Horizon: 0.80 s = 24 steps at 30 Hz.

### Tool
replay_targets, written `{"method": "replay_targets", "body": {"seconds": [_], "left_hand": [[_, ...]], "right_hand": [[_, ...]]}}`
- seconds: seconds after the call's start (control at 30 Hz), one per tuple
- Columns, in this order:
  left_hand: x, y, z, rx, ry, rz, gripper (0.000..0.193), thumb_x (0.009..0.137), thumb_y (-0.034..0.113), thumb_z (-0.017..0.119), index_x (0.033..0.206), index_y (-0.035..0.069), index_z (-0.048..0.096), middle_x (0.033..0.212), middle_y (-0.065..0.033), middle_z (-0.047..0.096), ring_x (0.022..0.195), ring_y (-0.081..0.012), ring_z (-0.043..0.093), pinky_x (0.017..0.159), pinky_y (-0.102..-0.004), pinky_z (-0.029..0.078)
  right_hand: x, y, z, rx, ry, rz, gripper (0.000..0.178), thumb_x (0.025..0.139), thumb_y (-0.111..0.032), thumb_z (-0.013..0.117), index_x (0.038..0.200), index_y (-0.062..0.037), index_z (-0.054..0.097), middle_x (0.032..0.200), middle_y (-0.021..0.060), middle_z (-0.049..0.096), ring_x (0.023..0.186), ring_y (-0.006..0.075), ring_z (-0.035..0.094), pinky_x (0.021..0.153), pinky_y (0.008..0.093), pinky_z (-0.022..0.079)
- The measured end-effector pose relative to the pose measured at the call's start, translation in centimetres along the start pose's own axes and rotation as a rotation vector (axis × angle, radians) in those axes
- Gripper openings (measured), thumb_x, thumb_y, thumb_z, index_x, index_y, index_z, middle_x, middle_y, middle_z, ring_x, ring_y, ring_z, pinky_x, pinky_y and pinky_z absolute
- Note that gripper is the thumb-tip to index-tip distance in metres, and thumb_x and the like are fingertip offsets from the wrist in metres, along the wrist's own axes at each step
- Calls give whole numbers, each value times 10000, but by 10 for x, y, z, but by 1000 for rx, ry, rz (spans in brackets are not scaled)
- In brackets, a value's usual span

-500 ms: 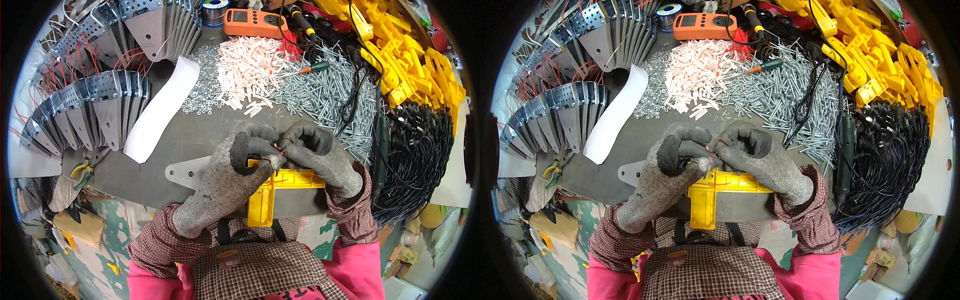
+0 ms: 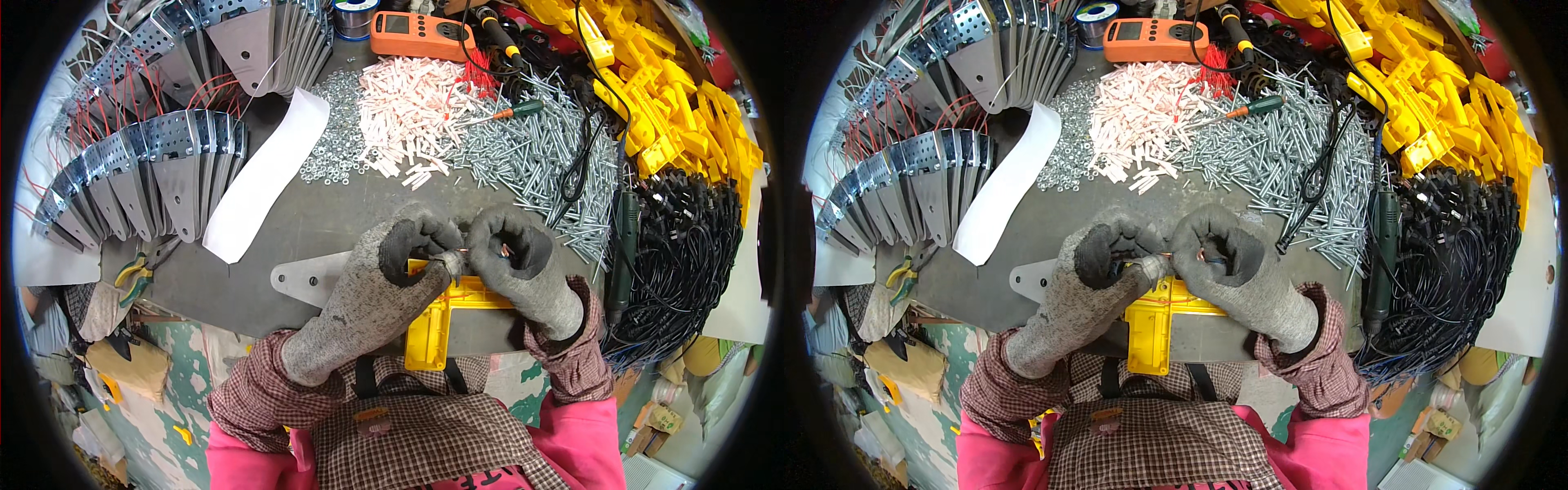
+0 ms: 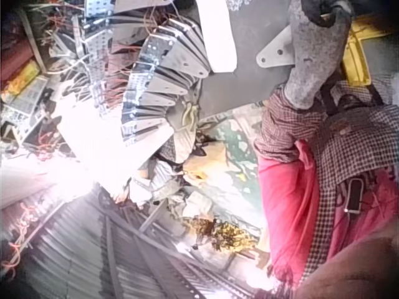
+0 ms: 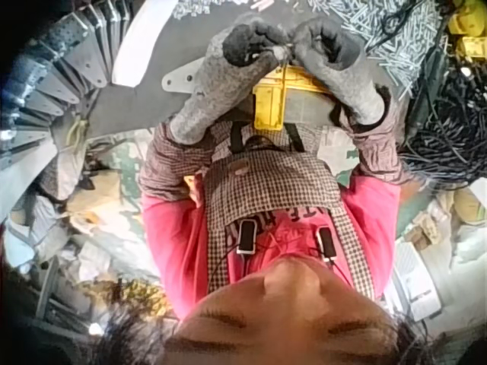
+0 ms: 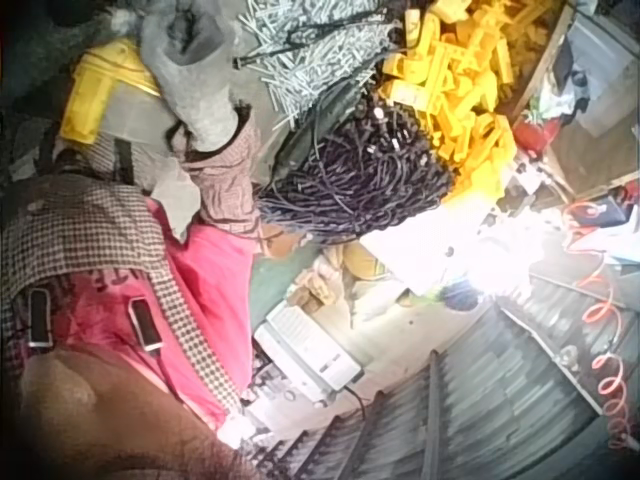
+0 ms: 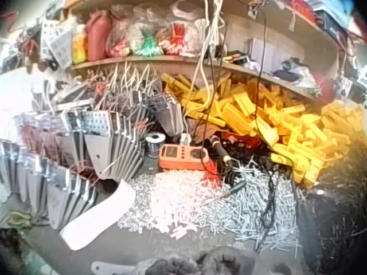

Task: The person assembles electrical tools by connecting wires into the casing, soldering electrical connections with a soldering iron, and securing the plastic housing with screws using an electric screwdriver.

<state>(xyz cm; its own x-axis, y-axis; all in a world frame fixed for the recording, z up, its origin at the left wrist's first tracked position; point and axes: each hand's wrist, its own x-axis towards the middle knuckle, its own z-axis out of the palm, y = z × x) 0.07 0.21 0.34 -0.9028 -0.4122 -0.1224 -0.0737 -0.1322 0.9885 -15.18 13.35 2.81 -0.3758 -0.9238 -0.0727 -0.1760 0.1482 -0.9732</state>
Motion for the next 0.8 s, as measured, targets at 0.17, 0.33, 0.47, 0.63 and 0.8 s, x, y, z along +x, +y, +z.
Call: {"method": "replay_targets", "body": {"seconds": [0.17,0.33,0.47,0.63,0.8], "left_hand": [[0,3,2,-39,30,5,223,889,73,669,1087,7,590,997,-63,661,946,-117,622,862,-281,512],[-4,5,6,76,55,91,179,861,57,674,1022,27,601,955,-80,655,903,-138,627,864,-292,512],[-3,8,6,1066,109,846,184,774,26,674,929,50,578,907,-96,615,886,-247,626,893,-371,506],[-6,13,-1,635,-57,446,287,746,23,682,1012,59,579,939,-68,552,953,-254,596,913,-419,498],[0,10,-13,35,-151,100,365,834,60,662,1161,4,510,1049,-104,602,941,-169,628,866,-314,497]], "right_hand": [[-1,4,2,-413,89,-317,96,853,-61,686,923,-42,623,830,33,625,693,93,585,611,234,476],[-2,-4,7,-468,115,-274,102,843,-51,684,918,-44,615,803,41,602,651,113,565,569,252,459],[1,1,4,-60,-14,42,111,904,-136,640,926,-39,592,815,6,586,728,71,528,643,238,443],[0,12,6,-174,3,-192,93,890,-129,602,896,-39,581,820,37,598,744,113,557,660,276,466],[3,8,3,-426,-9,-481,52,862,-88,623,851,-42,602,848,77,617,761,183,608,673,305,485]]}}
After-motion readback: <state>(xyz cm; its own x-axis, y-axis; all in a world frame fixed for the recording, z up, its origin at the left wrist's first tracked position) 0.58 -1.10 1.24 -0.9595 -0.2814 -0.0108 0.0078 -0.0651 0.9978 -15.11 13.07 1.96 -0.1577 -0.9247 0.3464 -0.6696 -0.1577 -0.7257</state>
